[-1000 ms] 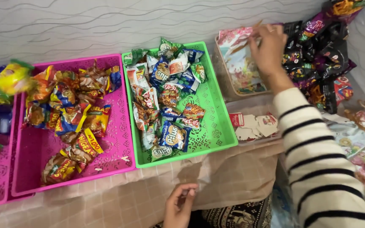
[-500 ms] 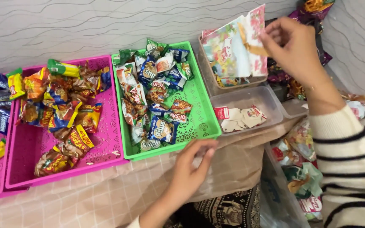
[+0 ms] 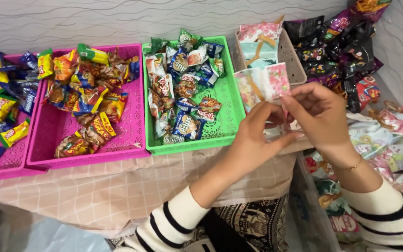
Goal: The person places small snack packets into patterned gift bags, occasionally using wooden sticks to help position items inside, and sets the finished bags aside.
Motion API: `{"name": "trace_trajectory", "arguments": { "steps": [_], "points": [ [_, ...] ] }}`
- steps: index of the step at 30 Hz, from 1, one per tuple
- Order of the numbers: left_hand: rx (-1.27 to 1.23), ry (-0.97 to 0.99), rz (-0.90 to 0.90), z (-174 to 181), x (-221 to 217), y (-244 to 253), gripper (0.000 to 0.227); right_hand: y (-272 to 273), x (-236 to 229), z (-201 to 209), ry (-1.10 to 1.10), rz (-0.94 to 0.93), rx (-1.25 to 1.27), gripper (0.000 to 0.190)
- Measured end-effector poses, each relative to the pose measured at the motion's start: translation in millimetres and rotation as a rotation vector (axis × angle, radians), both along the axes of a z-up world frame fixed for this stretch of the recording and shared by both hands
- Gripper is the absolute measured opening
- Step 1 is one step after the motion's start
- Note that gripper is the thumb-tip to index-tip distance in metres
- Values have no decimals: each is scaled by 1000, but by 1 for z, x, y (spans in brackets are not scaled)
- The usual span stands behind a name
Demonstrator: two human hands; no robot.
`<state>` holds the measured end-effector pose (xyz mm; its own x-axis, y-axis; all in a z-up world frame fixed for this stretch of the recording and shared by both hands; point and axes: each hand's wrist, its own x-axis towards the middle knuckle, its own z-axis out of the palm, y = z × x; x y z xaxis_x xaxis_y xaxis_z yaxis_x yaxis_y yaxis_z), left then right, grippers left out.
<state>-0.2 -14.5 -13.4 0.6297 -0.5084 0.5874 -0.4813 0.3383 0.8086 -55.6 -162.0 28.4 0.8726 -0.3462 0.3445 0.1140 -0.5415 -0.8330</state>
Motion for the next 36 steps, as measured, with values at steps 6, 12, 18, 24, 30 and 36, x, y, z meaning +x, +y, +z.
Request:
{"name": "trace_trajectory", "arguments": {
  "steps": [6, 12, 18, 24, 30, 36],
  "points": [
    [-66, 141, -1, -18, 6, -6, 11, -14, -5, -22, -152, 20, 123, 37],
    [73, 200, -56, -16, 4, 3, 17, -2, -14, -20, 83, 2, 185, 31],
    [15, 449, -69, -47, -1, 0, 16, -15, -22, -27, 9, -132, 52, 17],
    [114, 232, 212, -7, -5, 23, 20, 5, -42, -20, -157, -148, -21, 9],
    [106, 1, 289, 11, -15, 30, 38, 13, -55, -31, -351, -6, -253, 15],
    [14, -172, 275, 14, -6, 41, 23, 2, -60, -18, -323, -88, -391, 12]
  ]
}}
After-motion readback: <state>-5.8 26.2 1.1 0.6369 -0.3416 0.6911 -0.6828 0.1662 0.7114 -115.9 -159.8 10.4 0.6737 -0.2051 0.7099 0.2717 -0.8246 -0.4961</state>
